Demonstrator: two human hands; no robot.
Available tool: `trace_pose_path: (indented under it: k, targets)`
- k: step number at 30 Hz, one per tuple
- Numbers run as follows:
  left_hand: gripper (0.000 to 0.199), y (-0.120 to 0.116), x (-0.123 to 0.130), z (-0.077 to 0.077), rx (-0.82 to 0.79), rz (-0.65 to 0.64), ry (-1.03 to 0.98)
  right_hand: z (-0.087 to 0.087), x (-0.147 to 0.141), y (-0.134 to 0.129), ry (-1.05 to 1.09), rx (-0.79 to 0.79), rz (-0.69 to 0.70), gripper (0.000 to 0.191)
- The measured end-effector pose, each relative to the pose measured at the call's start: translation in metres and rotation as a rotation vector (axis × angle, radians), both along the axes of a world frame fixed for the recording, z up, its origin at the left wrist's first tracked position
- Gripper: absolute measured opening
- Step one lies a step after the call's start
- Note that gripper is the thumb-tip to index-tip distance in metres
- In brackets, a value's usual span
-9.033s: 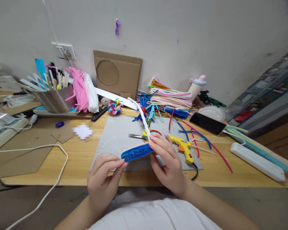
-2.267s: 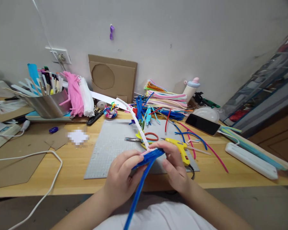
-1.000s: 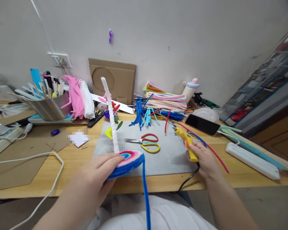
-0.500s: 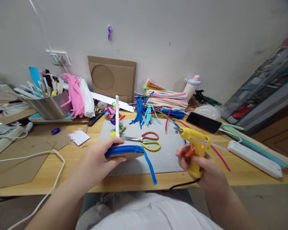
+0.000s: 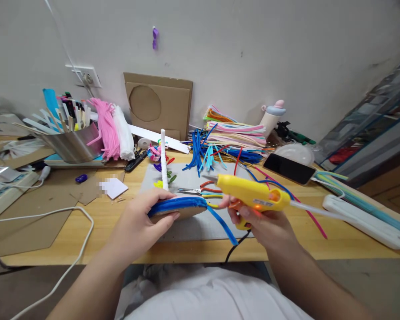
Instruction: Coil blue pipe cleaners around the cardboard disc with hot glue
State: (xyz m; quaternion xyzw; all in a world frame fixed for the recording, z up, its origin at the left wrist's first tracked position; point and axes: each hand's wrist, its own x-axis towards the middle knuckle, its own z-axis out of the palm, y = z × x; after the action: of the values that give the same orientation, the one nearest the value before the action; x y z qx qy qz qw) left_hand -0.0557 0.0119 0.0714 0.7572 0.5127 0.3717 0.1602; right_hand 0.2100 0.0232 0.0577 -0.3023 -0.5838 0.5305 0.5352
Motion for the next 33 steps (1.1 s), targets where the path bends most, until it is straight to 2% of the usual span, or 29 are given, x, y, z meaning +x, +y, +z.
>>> trace_pose_path:
  k: [4, 9, 12, 14, 18, 21, 26, 33]
  targets:
    - [0.023, -0.005, 0.004, -0.006, 0.049, 0.006, 0.004, -0.004, 0.007, -0.011, -0.176, 0.166, -0.003, 0.014]
    - [0.025, -0.015, 0.016, -0.017, 0.22, 0.117, 0.06, 0.012, 0.019, -0.047, -0.388, 0.441, -0.141, 0.021]
    - [0.026, -0.018, 0.022, -0.025, 0.289, 0.195, 0.066, 0.012, 0.017, -0.061, -0.439, 0.543, -0.079, 0.029]
    - [0.026, -0.018, 0.024, -0.027, 0.304, 0.233, 0.064, 0.004, 0.011, -0.06, -0.458, 0.55, -0.053, 0.028]
    - [0.025, -0.017, 0.026, -0.026, 0.322, 0.249, 0.08, -0.013, -0.004, -0.045, -0.545, 0.516, -0.219, 0.021]
    - [0.026, -0.017, 0.026, -0.026, 0.316, 0.24, 0.087, -0.017, -0.009, -0.037, -0.636, 0.512, -0.3, 0.027]
    - [0.028, -0.018, 0.027, -0.027, 0.3, 0.226, 0.094, -0.015, -0.009, -0.036, -0.694, 0.485, -0.28, 0.035]
    - [0.027, -0.018, 0.026, -0.027, 0.306, 0.221, 0.111, -0.019, -0.011, -0.035, -0.653, 0.461, -0.23, 0.032]
